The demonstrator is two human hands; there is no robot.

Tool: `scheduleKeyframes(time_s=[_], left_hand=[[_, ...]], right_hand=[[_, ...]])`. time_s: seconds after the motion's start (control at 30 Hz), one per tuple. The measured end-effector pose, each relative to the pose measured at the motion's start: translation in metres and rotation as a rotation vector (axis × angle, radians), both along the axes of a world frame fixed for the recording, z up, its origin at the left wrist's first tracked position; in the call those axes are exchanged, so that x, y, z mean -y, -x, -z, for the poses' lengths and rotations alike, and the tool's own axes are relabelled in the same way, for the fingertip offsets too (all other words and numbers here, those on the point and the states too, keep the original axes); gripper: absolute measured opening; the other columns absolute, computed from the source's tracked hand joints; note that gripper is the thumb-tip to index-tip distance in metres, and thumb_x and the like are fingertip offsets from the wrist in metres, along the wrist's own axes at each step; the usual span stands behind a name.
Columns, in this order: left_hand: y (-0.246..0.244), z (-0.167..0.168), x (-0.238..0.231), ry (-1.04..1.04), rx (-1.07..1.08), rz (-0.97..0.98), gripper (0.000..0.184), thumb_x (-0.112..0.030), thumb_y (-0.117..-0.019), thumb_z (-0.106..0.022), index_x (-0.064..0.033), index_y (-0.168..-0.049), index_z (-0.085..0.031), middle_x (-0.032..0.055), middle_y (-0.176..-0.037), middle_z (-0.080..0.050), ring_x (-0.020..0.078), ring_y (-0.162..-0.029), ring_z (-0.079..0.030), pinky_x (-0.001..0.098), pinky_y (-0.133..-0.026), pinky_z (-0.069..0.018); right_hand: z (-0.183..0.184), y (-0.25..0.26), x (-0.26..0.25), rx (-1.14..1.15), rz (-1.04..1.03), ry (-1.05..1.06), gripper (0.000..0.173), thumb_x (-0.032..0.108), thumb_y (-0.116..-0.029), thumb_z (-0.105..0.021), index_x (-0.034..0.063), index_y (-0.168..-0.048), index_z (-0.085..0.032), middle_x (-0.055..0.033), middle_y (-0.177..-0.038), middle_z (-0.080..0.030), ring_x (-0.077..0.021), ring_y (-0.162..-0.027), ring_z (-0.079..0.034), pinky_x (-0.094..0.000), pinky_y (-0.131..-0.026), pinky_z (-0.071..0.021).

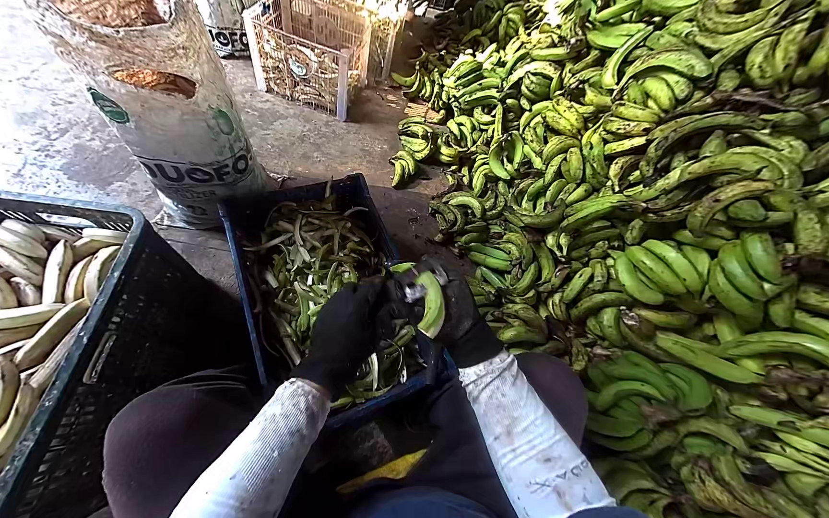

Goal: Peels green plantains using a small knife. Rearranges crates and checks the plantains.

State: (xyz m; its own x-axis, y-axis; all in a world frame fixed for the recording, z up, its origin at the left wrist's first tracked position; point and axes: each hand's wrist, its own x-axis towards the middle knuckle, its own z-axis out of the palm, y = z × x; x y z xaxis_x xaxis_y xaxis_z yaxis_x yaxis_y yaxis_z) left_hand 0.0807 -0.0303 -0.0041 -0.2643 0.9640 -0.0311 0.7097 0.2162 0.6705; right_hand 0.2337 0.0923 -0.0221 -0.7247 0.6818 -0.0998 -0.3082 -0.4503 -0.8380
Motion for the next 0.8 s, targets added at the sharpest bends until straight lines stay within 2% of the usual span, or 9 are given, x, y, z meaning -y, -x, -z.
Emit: scheduleKeyframes(time_s=[0.13,0.2,0.3,0.4,0.47,0.53,0.67,0.73,0.8], left_hand=[[0.021,-0.007,0.001,0.074,0.273,-0.314,0.043,-0.047,-0.106,-0.05,-0.0158,-0.135,-0.06,0.0124,-0.109,-0.07,0.0296,-0.098,-0.068,0.0582,-0.087,-0.053],[0.032,-0.009,0.006,0.035,0.347,-0.339,0.044,-0.049,-0.1049,-0.052,-0.0181,-0.135,-0.06,0.0103,-0.105,-0.07,0.0267,-0.092,-0.068,0.0564,-0.083,-0.0534],[0.036,-0.012,0.015,-0.012,0.383,-0.186,0.04,-0.046,-0.1036,-0.055,-0.0206,-0.134,-0.061,0.0036,-0.099,-0.07,0.0168,-0.086,-0.067,0.0473,-0.079,-0.0555],[0.027,-0.008,0.024,-0.09,0.465,0.1,0.046,-0.053,-0.1007,-0.055,-0.0193,-0.13,-0.065,-0.0042,-0.096,-0.07,0.0064,-0.084,-0.066,0.0346,-0.077,-0.0572],[0.017,-0.005,0.027,-0.161,0.549,0.286,0.052,-0.054,-0.1008,-0.055,-0.0142,-0.131,-0.065,-0.0029,-0.108,-0.071,0.0042,-0.094,-0.066,0.0306,-0.085,-0.0578],[0.006,-0.003,0.027,-0.175,0.558,0.378,0.055,-0.052,-0.1013,-0.055,-0.0103,-0.136,-0.063,0.0017,-0.123,-0.069,0.0057,-0.108,-0.065,0.0316,-0.096,-0.0556],[-0.003,0.0,0.018,-0.054,0.418,0.262,0.055,-0.051,-0.0998,-0.053,-0.0146,-0.14,-0.061,0.0041,-0.127,-0.067,0.0123,-0.114,-0.064,0.0405,-0.101,-0.0522],[-0.001,0.005,0.013,-0.059,0.241,0.124,0.051,-0.05,-0.1007,-0.052,-0.0152,-0.136,-0.064,0.0074,-0.122,-0.069,0.0207,-0.112,-0.066,0.0485,-0.098,-0.0529],[0.003,0.005,0.009,-0.065,0.065,-0.051,0.043,-0.043,-0.1011,-0.057,-0.0134,-0.132,-0.066,0.0138,-0.115,-0.07,0.0322,-0.105,-0.068,0.0563,-0.091,-0.0541]], right_hand=[[-0.005,0.002,0.002,0.029,0.082,0.09,0.037,0.035,-0.1046,-0.037,0.0116,-0.105,-0.066,-0.0026,-0.073,-0.061,-0.0101,-0.057,-0.059,-0.0269,-0.053,-0.0546],[-0.005,-0.003,-0.004,-0.001,0.082,0.169,0.042,0.04,-0.1041,-0.037,0.0099,-0.109,-0.066,-0.0046,-0.073,-0.062,-0.0118,-0.054,-0.059,-0.0275,-0.049,-0.0548],[-0.001,-0.011,-0.015,-0.113,0.022,0.182,0.054,0.052,-0.1051,-0.037,0.0087,-0.114,-0.067,-0.0053,-0.076,-0.063,-0.012,-0.055,-0.059,-0.0266,-0.05,-0.0542],[-0.006,-0.016,-0.015,-0.111,0.004,0.164,0.043,0.041,-0.1051,-0.04,0.0104,-0.108,-0.069,-0.0022,-0.076,-0.066,-0.0077,-0.057,-0.061,-0.0226,-0.051,-0.0545],[-0.007,-0.019,-0.016,-0.066,0.01,0.045,0.038,0.032,-0.1062,-0.036,0.0121,-0.109,-0.069,-0.0014,-0.08,-0.068,-0.0071,-0.064,-0.064,-0.0241,-0.059,-0.057],[-0.005,-0.021,-0.017,-0.029,0.01,0.006,0.038,0.033,-0.1057,-0.037,0.0125,-0.11,-0.069,0.0,-0.077,-0.066,-0.0056,-0.061,-0.061,-0.0235,-0.058,-0.0561],[-0.003,-0.024,0.006,0.077,0.105,-0.299,0.028,0.014,-0.1039,-0.04,0.0052,-0.099,-0.066,0.0004,-0.079,-0.065,-0.0028,-0.071,-0.061,-0.0213,-0.069,-0.0543],[0.001,-0.01,0.007,-0.001,0.095,-0.099,0.034,0.021,-0.1053,-0.034,0.0099,-0.093,-0.064,0.0002,-0.074,-0.065,-0.0061,-0.067,-0.062,-0.0251,-0.064,-0.0552],[0.003,0.002,0.008,-0.053,0.083,-0.009,0.034,0.029,-0.1059,-0.036,0.0143,-0.099,-0.066,-0.0004,-0.079,-0.065,-0.008,-0.068,-0.063,-0.0254,-0.062,-0.0563]])
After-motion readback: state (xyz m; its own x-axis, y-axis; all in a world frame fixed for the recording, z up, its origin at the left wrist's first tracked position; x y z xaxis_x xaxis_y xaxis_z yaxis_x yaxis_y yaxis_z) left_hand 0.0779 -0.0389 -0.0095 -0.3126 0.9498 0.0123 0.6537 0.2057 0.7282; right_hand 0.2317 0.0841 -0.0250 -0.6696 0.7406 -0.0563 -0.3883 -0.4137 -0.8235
